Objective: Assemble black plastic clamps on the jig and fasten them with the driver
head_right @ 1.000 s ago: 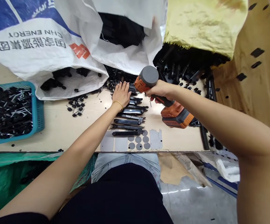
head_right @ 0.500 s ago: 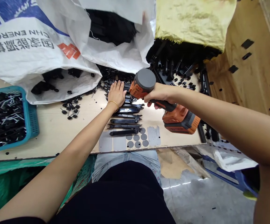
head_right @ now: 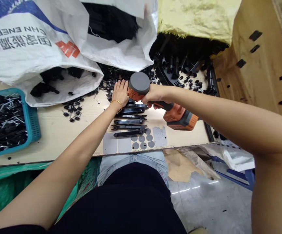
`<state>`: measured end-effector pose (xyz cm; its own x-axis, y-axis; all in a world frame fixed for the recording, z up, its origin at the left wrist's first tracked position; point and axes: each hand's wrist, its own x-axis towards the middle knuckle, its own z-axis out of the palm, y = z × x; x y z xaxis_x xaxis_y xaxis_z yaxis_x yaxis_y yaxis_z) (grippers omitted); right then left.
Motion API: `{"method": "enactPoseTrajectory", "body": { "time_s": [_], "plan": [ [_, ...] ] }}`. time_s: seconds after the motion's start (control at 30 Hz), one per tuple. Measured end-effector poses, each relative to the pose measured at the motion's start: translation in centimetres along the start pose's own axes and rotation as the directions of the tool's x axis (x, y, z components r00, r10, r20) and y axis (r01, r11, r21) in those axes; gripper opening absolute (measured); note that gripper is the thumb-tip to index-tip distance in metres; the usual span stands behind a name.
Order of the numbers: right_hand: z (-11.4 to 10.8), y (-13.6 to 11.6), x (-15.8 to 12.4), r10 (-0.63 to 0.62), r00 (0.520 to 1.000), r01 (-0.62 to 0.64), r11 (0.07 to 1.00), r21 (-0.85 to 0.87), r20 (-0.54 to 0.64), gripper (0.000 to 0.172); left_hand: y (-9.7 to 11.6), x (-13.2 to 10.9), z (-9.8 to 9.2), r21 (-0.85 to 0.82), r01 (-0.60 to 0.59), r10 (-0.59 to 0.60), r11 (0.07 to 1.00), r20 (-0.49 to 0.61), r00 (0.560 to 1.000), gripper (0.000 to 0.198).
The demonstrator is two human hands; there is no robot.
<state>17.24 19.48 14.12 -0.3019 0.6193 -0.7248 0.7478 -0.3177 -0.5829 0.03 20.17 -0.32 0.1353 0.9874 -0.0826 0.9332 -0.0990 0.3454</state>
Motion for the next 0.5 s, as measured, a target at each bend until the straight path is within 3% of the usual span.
{"method": "enactPoseTrajectory", "body": {
  "time_s": [0.1, 0.3, 0.5],
  "plan": [
    [0.0, 0.9, -1.5, 0.012, 1.000, -0.012, 1.000, -0.007, 0.017, 0.026, 0.2, -0.9, -0.2, 0.004, -0.015, 0.015, 1.000, 0.009, 1.000, 0.059],
    [-0.4, 2.9, -4.3, 0.097, 0.995, -0.097, 0.995, 0.002, 0.002, 0.027, 1.3, -5.3, -0.2, 0.008, -0.002, 0.002, 1.000, 0.002, 1.000, 0.062],
    [-0.5, 3.9, -3.5, -0.001, 0.997, 0.007, 0.996, -0.083, 0.077, 0.032, 1.6, -5.9, 0.4, 0.023, 0.026, -0.027, 0.999, 0.057, 0.998, 0.061]
  ]
}}
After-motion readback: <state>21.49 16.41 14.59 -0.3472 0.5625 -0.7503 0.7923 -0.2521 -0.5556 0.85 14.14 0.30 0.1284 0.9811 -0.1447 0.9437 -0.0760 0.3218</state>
